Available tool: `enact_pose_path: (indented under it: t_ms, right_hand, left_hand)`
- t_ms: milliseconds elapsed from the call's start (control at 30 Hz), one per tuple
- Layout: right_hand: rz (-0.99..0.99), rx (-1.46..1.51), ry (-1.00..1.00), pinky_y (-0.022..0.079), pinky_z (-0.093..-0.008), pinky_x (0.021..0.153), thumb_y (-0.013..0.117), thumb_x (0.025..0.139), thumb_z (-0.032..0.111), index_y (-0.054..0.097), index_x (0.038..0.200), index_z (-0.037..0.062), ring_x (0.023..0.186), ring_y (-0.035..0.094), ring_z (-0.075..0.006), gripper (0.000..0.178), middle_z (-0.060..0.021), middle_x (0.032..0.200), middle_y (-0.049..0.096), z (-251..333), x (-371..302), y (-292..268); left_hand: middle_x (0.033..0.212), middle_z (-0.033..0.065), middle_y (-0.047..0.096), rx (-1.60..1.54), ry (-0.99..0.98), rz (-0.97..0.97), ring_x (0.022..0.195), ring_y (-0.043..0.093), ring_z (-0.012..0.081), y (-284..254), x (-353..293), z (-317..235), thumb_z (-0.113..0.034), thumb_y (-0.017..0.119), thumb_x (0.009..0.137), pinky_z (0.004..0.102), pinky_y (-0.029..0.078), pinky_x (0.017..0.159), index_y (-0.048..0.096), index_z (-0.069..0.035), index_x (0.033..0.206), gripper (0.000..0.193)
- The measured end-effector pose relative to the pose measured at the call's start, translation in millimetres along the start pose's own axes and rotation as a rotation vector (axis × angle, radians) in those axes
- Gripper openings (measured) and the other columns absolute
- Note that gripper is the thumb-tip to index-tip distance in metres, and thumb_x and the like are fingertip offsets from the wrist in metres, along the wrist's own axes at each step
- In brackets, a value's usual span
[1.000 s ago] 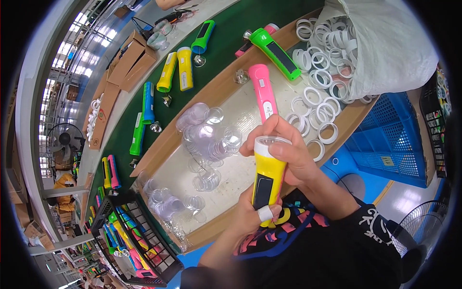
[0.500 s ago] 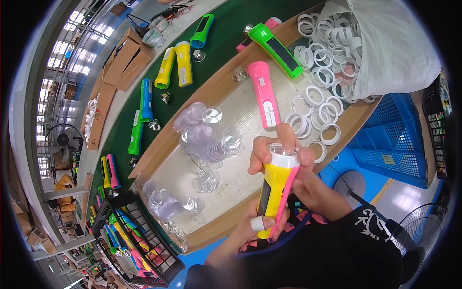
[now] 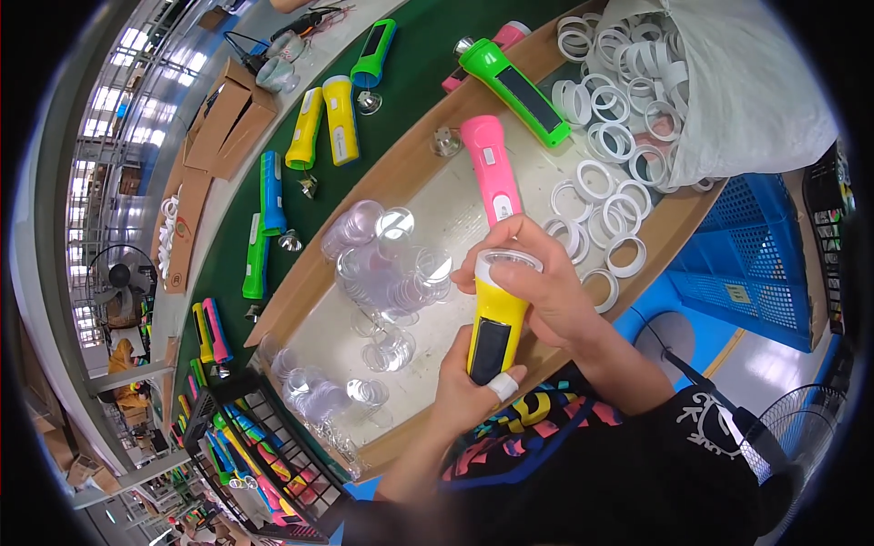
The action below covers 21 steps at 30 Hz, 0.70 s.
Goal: Assembling plastic flashlights by attaching reflectors and screwing on white securing rings.
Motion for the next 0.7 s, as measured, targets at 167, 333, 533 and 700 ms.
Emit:
enact_pose_path:
  t_ms: [167,333,533,700]
  right_hand:
    - [0.474,0.648,0.015,0.049,-0.0424,0.087,0.063,0.08,0.028,0.045,0.09,0.0092,0.096,0.061,-0.0325,0.028,-0.0149,0.095,0.056,-5,-4,24]
    - [0.556,0.703,-0.075,0.047,-0.0444,0.09,0.06,0.081,0.022,0.046,0.089,0.008,0.098,0.06,-0.0367,0.021,-0.0182,0.097,0.056,2,-10,37]
    - [-0.051,-0.174,-0.202,0.05,-0.0349,0.082,0.056,0.083,0.005,0.043,0.094,0.0057,0.089,0.062,-0.0242,0.017,-0.0157,0.095,0.058,7,-15,-4]
    - [-0.132,-0.058,0.005,0.048,-0.0334,0.083,0.052,0.089,0.009,0.047,0.102,0.0054,0.095,0.059,-0.021,0.015,-0.0124,0.1,0.058,1,-7,-14]
  left_hand:
    - [0.068,0.009,0.054,-0.958,-0.13,0.596,0.051,0.052,0.0166,49,-31,-7,-0.029,0.07,0.077,0.026,0.044,0.045,0.043,-0.005,0.112,0.051]
    - [0.064,0.0103,0.051,-1.156,-0.041,0.686,0.046,0.049,0.0174,52,-39,-18,-0.028,0.069,0.076,0.0266,0.042,0.041,0.041,-0.004,0.115,0.053]
    - [0.085,0.0055,0.061,0.332,0.215,-0.117,0.066,0.059,0.0167,-8,-7,-15,-0.016,0.074,0.071,0.0282,0.048,0.066,0.053,-0.002,0.107,0.043]
    - [0.088,0.0055,0.059,-0.129,-0.12,0.058,0.065,0.057,0.0136,-12,1,-9,-0.013,0.073,0.072,0.0255,0.049,0.056,0.049,-0.004,0.115,0.05]
Point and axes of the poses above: each hand's wrist, its own x-axis towards the middle knuckle, its own y-axis out of the palm, z = x × y, the point moved 7 cm from there along x, towards the middle knuckle
